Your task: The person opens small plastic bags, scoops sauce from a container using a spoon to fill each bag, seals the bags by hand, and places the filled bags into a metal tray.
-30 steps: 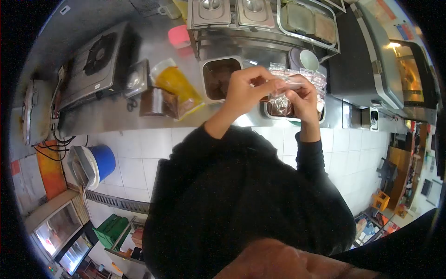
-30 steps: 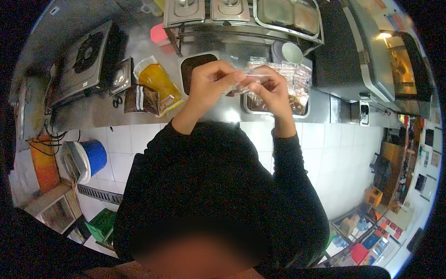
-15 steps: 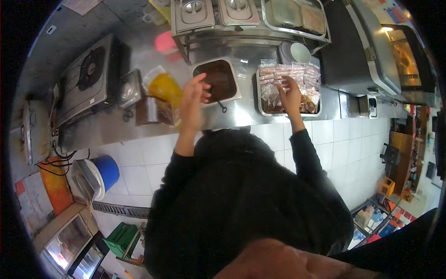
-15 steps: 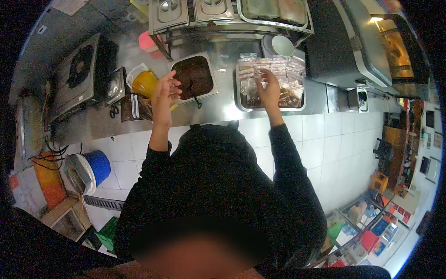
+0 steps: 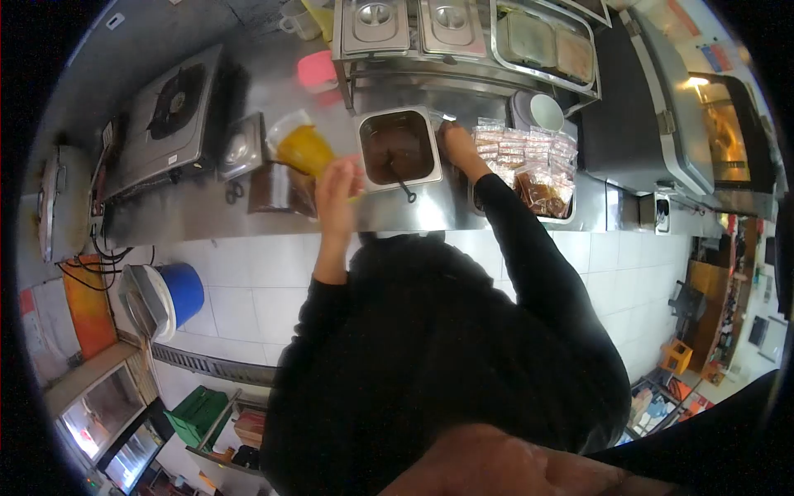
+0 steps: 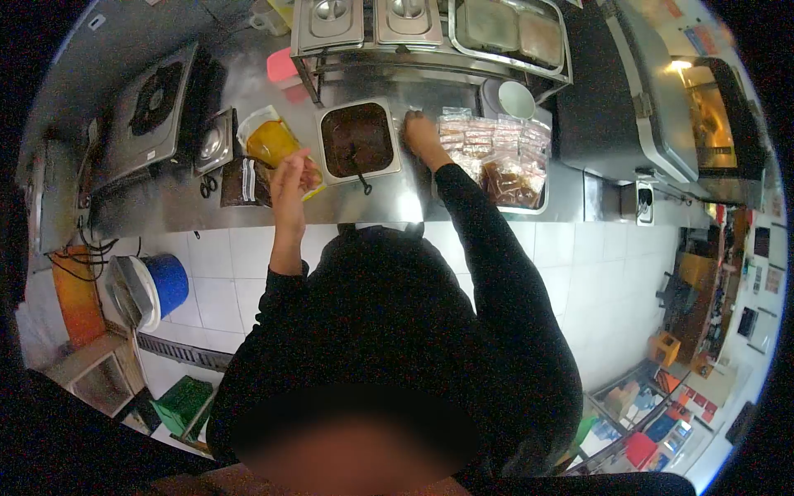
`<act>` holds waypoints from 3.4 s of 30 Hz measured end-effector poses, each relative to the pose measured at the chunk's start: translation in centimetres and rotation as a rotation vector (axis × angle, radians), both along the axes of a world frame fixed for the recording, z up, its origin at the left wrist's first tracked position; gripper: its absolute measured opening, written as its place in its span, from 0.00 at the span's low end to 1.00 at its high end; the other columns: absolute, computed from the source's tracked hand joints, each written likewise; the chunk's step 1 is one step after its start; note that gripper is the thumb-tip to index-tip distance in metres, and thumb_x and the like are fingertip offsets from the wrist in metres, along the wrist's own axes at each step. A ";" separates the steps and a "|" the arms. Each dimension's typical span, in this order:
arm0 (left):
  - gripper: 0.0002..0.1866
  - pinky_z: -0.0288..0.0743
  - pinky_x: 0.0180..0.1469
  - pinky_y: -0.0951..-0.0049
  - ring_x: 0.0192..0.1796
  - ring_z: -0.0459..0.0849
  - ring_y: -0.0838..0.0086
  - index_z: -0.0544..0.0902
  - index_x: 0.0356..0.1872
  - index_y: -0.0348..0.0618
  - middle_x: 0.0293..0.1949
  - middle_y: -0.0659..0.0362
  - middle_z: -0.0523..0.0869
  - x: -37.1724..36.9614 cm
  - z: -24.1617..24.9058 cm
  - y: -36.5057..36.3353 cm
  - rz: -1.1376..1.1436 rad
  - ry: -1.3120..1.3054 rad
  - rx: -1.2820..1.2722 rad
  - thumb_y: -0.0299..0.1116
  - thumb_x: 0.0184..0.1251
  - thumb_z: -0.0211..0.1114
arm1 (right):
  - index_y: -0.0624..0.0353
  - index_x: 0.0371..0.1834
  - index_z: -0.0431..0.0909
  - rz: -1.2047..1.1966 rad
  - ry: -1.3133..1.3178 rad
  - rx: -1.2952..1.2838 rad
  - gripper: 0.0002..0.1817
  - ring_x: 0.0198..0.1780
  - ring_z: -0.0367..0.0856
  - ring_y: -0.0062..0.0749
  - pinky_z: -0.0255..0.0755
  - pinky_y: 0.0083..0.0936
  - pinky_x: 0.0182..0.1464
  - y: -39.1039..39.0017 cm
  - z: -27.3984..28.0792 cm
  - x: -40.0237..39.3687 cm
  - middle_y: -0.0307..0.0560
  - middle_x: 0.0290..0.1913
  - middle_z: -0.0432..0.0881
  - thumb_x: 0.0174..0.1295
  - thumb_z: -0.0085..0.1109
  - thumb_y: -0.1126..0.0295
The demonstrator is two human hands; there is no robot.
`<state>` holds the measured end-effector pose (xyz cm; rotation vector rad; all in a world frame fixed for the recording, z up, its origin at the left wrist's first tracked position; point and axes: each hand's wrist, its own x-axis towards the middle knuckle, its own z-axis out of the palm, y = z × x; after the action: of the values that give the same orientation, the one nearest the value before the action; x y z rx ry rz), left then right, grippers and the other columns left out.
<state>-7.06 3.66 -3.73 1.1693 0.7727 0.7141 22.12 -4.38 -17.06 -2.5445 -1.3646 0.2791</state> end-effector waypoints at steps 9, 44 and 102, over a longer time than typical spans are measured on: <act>0.14 0.70 0.38 0.82 0.34 0.78 0.83 0.82 0.48 0.45 0.35 0.66 0.82 2.2 1.0 -1.3 -0.078 -0.030 0.006 0.41 0.73 0.58 | 0.61 0.38 0.84 -0.167 0.068 0.193 0.10 0.36 0.85 0.54 0.77 0.39 0.39 -0.1 1.6 1.0 0.55 0.29 0.84 0.61 0.58 0.67; 0.12 0.72 0.31 0.69 0.26 0.81 0.69 0.82 0.30 0.39 0.24 0.53 0.82 6.0 5.3 -2.9 -0.735 0.239 0.625 0.39 0.62 0.63 | 0.64 0.28 0.80 0.216 0.437 0.598 0.06 0.52 0.71 0.38 0.65 0.30 0.54 -9.0 20.7 -10.1 0.50 0.48 0.71 0.55 0.63 0.71; 0.12 0.63 0.23 0.74 0.20 0.70 0.72 0.74 0.23 0.43 0.19 0.60 0.71 6.5 6.9 -0.6 0.234 -0.051 0.910 0.14 0.41 0.65 | 0.57 0.25 0.71 0.042 -0.008 1.109 0.12 0.22 0.70 0.33 0.61 0.26 0.24 -0.1 21.5 -13.7 0.42 0.22 0.70 0.44 0.65 0.82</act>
<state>-0.54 3.06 3.22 1.8758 0.5418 1.3626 8.37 -4.48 4.40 -1.5763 -1.0977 -0.3906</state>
